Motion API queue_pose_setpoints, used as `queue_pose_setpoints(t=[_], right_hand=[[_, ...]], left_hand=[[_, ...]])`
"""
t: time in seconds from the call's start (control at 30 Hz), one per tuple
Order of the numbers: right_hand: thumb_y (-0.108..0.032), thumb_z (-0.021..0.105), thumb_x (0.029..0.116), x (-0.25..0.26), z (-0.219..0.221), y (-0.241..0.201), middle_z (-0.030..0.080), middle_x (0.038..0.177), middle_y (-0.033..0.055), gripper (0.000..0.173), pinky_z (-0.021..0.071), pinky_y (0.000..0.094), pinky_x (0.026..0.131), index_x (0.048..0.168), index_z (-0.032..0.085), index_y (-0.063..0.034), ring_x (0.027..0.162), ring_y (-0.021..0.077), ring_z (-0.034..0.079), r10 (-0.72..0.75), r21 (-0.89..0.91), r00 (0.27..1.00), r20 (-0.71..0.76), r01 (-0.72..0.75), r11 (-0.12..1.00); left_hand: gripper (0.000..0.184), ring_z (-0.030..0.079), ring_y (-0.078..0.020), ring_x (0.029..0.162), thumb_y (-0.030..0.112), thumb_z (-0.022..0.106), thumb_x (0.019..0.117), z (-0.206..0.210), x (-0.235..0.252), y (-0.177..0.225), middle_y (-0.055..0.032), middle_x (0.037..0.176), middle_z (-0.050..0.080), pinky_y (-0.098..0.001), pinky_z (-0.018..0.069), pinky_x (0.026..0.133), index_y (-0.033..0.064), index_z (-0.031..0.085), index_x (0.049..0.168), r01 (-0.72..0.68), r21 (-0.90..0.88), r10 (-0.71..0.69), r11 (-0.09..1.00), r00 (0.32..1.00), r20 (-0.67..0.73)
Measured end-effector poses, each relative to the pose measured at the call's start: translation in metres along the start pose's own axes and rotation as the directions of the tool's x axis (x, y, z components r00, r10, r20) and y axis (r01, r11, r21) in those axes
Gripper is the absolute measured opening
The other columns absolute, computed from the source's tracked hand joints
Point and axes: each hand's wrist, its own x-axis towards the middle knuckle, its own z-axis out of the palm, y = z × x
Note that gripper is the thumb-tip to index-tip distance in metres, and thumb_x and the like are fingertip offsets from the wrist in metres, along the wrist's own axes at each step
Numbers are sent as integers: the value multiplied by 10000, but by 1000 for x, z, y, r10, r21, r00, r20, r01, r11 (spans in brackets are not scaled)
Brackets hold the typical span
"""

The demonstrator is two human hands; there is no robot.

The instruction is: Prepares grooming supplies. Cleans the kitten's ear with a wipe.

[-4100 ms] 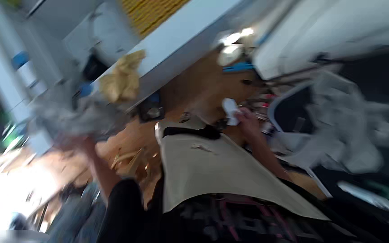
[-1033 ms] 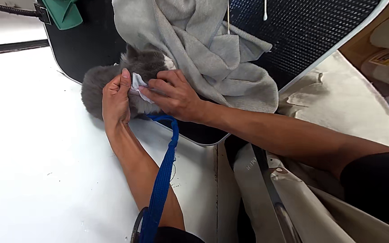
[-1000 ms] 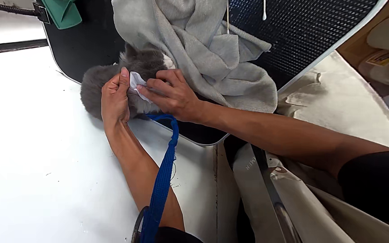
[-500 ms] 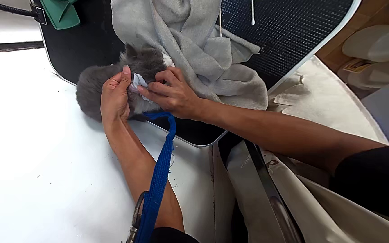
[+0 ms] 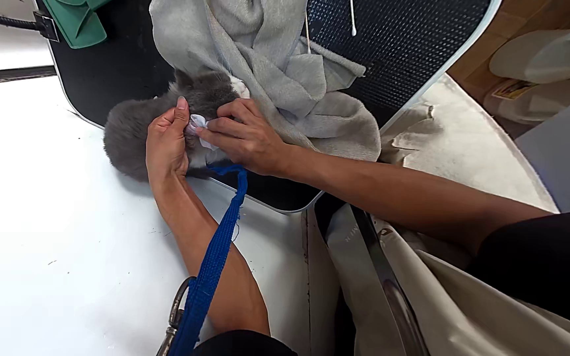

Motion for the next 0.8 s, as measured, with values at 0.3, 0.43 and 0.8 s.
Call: queue_pose_setpoints(t=[0.3, 0.43, 0.8], right_hand=[[5, 606, 955, -8, -9, 0, 739, 1040, 139, 250, 490, 410, 945, 1136, 773, -42, 1058, 314, 645, 57, 51, 998, -6, -56, 997], [0, 598, 969, -9, 0, 2, 718, 1042, 167, 224, 520, 401, 940, 1112, 768, -29, 1062, 333, 650, 46, 41, 999, 10, -46, 998], [-51, 624, 933, 15, -24, -35, 732, 989, 105, 208, 561, 372, 839, 1082, 770, -58, 937, 213, 697, 683, 189, 689, 241, -724, 664]], left_hand=[[372, 619, -55, 619, 265, 495, 1089, 4, -2, -2, 41, 655, 622, -239, 549, 634, 125, 623, 769, -11, 27, 11, 1000, 1000, -19], [386, 604, -47, 591, 253, 499, 1088, 6, -3, -4, 54, 629, 605, -227, 535, 604, 139, 594, 732, -30, 35, 31, 999, 999, -27], [406, 565, -51, 571, 239, 528, 1078, 24, -10, -14, 56, 601, 550, -233, 500, 591, 137, 560, 687, -149, 95, 161, 984, 979, -127]])
